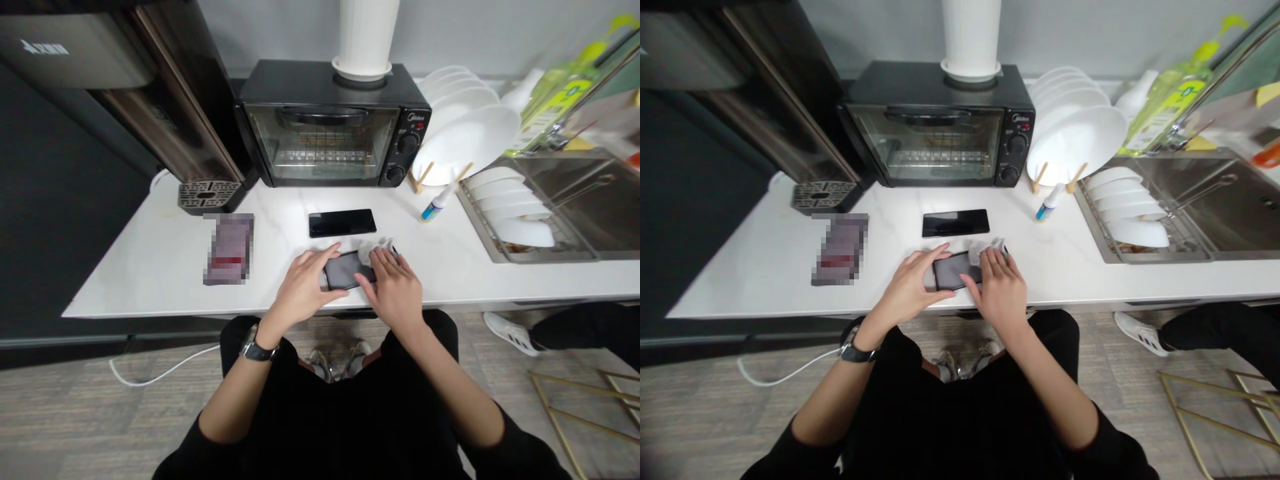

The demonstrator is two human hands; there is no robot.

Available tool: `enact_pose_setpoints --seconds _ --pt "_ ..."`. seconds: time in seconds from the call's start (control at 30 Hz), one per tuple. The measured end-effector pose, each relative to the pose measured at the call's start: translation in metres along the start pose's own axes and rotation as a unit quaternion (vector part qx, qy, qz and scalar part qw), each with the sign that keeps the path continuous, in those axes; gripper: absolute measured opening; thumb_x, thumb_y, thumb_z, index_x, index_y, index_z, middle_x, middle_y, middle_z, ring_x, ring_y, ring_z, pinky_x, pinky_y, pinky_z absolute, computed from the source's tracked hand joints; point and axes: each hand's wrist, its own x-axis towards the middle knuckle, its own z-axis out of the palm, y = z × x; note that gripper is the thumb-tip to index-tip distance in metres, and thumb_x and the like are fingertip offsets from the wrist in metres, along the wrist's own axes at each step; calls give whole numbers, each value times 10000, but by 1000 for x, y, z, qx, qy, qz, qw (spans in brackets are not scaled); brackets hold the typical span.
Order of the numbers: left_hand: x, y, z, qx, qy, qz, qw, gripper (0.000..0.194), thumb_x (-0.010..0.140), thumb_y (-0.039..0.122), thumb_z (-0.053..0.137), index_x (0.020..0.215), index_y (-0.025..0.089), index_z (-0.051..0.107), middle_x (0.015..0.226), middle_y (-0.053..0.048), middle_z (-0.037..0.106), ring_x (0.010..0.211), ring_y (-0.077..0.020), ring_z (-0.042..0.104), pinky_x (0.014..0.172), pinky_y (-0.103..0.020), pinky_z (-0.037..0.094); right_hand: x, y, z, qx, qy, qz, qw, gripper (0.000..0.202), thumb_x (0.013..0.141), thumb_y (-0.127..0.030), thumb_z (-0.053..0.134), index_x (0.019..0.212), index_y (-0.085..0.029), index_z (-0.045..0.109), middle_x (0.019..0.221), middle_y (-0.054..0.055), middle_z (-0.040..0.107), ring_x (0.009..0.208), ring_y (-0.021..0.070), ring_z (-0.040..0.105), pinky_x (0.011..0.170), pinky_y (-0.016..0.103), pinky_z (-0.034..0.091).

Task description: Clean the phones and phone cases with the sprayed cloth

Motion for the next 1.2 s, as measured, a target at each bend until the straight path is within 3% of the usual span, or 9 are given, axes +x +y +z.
enact_pose_setpoints --seconds 0.17,0.3,0.4,0.47,0.57,0.7,0.83,1.0,1.2 --pt "-2 -5 -1 4 -13 18 1000 881 891 307 785 1656 258 349 1460 -95 651 1262 -304 572 1101 -453 464 -7 -62 16 87 -42 -78 992 617 1051 -552 534 1358 -35 671 1438 242 680 1363 338 658 1188 494 497" --pt "-3 -1 -1 7 -13 8 1000 983 848 447 853 1660 260 331 1450 -91 644 1299 -312 542 1122 -457 448 -21 -16 -2 96 -45 -96 990 374 1101 -377 497 1374 -193 676 1411 81 731 1382 242 651 1244 504 421" --pt "-2 1 -2 9 -13 5 1000 1011 835 471 865 1664 300 312 1462 -72 636 1305 -311 534 1133 -471 433 -21 27 -13 28 -6 -40 999 375 1100 -369 500 1398 -206 657 1439 86 713 1353 270 673 1254 559 380" --pt "-1 1 -2 10 -13 3 1000 1015 834 462 868 1666 316 305 1461 -64 636 1298 -313 535 1132 -477 429 -15 28 -10 1 16 -5 1000 419 1090 -411 515 1404 -168 651 1443 128 705 1340 314 679 1253 604 362" --pt "-1 -1 -2 9 -17 8 1000 986 862 433 834 1676 304 293 1463 -78 631 1282 -317 538 1125 -476 431 -5 -13 7 19 15 -12 1000 577 1045 -527 561 1357 -53 664 1421 237 695 1354 377 657 1202 581 445" --pt "-3 -4 -3 12 -28 11 999 900 911 328 744 1683 255 288 1410 -98 631 1224 -303 541 1090 -451 457 -6 -60 20 98 -20 -97 990 521 1056 -498 545 1294 -62 701 1380 228 723 1325 323 684 1180 486 498" --pt "-3 -1 -4 21 -29 -4 999 969 874 448 816 1672 255 302 1422 -92 623 1258 -319 525 1105 -471 439 -18 -16 6 117 -13 -117 986 323 1087 -351 529 1308 -196 705 1336 69 775 1321 231 695 1245 485 418" --pt "-1 1 -4 24 -25 5 999 988 854 483 843 1664 295 308 1440 -72 624 1260 -320 527 1107 -486 430 -14 33 -7 12 27 -23 999 386 1078 -382 542 1381 -180 670 1410 123 729 1315 307 696 1283 619 307" --pt "-2 -4 -4 17 -25 13 999 916 898 385 797 1667 249 318 1455 -103 618 1222 -308 535 1088 -450 451 -4 -46 16 86 -22 -74 993 567 1058 -477 529 1392 -33 642 1451 239 674 1419 349 606 1218 526 450"
